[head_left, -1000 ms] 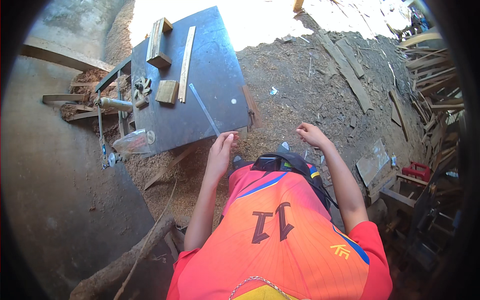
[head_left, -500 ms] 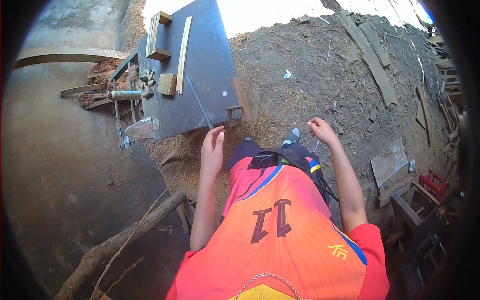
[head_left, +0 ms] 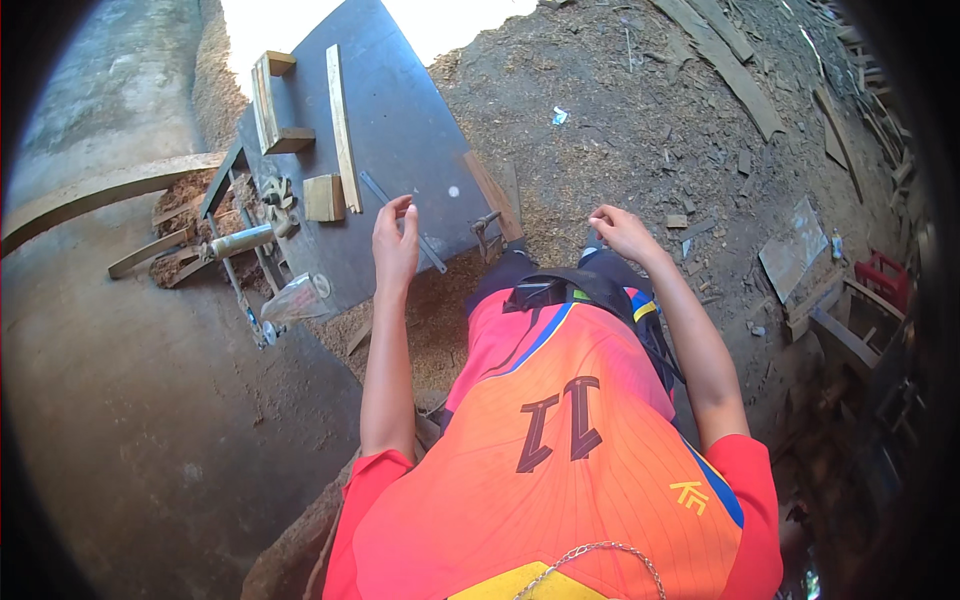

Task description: Cutting a small piece of wood with a coping saw after securing it with a C-clamp.

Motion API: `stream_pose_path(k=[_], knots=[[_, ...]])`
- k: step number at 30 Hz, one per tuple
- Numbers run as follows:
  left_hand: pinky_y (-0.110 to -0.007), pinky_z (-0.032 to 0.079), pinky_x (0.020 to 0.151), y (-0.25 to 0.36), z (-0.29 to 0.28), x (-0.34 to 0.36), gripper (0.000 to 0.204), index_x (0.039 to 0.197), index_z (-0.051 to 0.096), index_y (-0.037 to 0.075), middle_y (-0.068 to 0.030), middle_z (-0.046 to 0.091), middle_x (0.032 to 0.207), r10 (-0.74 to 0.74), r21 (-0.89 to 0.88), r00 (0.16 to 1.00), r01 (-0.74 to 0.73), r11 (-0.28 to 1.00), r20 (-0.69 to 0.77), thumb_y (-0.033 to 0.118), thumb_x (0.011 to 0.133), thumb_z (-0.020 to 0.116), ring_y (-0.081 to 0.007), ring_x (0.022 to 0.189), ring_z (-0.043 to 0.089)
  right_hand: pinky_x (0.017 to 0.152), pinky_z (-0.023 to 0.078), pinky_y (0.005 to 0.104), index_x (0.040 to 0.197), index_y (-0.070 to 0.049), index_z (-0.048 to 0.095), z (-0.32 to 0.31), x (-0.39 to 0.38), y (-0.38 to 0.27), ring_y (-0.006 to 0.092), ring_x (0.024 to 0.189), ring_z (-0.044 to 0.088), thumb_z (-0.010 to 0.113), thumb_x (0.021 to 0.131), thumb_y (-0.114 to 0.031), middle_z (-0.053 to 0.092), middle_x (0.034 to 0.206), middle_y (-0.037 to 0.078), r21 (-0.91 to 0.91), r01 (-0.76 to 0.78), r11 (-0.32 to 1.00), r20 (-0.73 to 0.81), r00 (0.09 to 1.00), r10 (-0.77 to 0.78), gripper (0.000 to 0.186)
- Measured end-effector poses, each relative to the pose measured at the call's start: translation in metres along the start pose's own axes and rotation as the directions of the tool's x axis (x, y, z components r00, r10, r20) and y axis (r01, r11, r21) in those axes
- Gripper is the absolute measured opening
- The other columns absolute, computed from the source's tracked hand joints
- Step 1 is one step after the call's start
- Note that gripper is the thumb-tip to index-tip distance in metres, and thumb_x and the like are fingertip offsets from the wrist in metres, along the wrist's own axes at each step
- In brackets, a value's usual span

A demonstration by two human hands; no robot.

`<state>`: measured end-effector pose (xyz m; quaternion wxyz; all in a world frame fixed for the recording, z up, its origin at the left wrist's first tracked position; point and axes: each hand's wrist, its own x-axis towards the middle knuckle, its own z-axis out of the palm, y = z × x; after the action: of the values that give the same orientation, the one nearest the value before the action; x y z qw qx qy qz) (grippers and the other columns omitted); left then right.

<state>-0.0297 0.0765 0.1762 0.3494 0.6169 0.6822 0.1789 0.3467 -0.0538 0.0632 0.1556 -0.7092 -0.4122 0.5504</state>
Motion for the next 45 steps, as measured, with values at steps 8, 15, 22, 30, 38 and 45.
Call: stream_pose_path(k=[8, 15, 22, 30, 38, 45], knots=[[-0.050, 0.045, 0.115, -0.030, 0.119, 0.115, 0.027, 0.124, 0.068, 0.003, -0.0159, 0.068, 0.129, 0.604, 0.087, 0.797, -0.603, 0.793, 0.024, 0.019, 0.102, 0.064, -0.0377, 0.133, 0.059, 0.090, 0.056, 0.0472, 0.120, -0.004, 0.072, 0.054, 0.025, -0.078, 0.0360, 0.099, 0.075, 0.058, 0.107, -0.037, 0.078, 0.104, 0.021, -0.210, 0.015, 0.978, -0.014, 1.000, -0.019, 0.038], [-0.050, 0.033, 0.127, -0.043, 0.175, 0.145, 0.022, 0.118, 0.070, 0.006, -0.0121, 0.069, 0.126, 0.722, 0.136, 0.685, -0.728, 0.672, 0.097, 0.020, 0.103, 0.061, -0.0300, 0.138, 0.057, 0.086, 0.057, 0.0413, 0.117, -0.005, 0.074, 0.108, 0.078, -0.128, 0.0288, 0.091, 0.074, 0.066, 0.105, -0.040, 0.078, 0.098, 0.017, 0.057, 0.040, 0.998, -0.170, 0.985, -0.029, 0.038], [-0.048, 0.034, 0.125, -0.039, 0.175, 0.142, 0.029, 0.097, 0.073, 0.005, -0.0088, 0.074, 0.102, 0.692, 0.174, 0.701, -0.713, 0.679, 0.171, 0.022, 0.110, 0.053, -0.0268, 0.120, 0.067, 0.076, 0.057, 0.0371, 0.106, -0.006, 0.080, 0.111, 0.099, -0.113, 0.0197, 0.077, 0.071, 0.076, 0.098, -0.042, 0.076, 0.082, 0.009, 0.073, -0.031, 0.997, -0.139, 0.989, 0.041, 0.037], [-0.047, 0.035, 0.125, -0.038, 0.174, 0.140, 0.042, 0.085, 0.072, 0.004, -0.0105, 0.071, 0.088, 0.674, 0.205, 0.713, -0.701, 0.683, 0.196, 0.025, 0.112, 0.047, -0.0271, 0.101, 0.067, 0.066, 0.054, 0.0350, 0.105, -0.006, 0.080, 0.110, 0.101, -0.112, 0.0143, 0.066, 0.066, 0.077, 0.098, -0.040, 0.071, 0.072, 0.005, 0.177, -0.081, 0.981, -0.082, 0.992, 0.097, 0.035], [-0.046, 0.037, 0.124, -0.038, 0.173, 0.139, 0.040, 0.085, 0.071, 0.003, -0.0110, 0.068, 0.084, 0.659, 0.207, 0.723, -0.691, 0.693, 0.206, 0.023, 0.111, 0.048, -0.0285, 0.095, 0.066, 0.066, 0.052, 0.0360, 0.102, -0.010, 0.082, 0.122, 0.100, -0.105, 0.0161, 0.069, 0.066, 0.077, 0.095, -0.047, 0.071, 0.073, 0.004, 0.106, -0.085, 0.991, -0.187, 0.977, 0.104, 0.038], [-0.046, 0.037, 0.123, -0.039, 0.175, 0.139, 0.040, 0.084, 0.071, 0.004, -0.0107, 0.067, 0.082, 0.682, 0.217, 0.706, -0.708, 0.672, 0.192, 0.023, 0.111, 0.048, -0.0280, 0.094, 0.066, 0.068, 0.051, 0.0344, 0.101, -0.013, 0.084, 0.130, 0.106, -0.089, 0.0148, 0.071, 0.066, 0.079, 0.092, -0.049, 0.072, 0.074, 0.002, 0.216, -0.194, 0.957, -0.160, 0.960, 0.231, 0.038]])
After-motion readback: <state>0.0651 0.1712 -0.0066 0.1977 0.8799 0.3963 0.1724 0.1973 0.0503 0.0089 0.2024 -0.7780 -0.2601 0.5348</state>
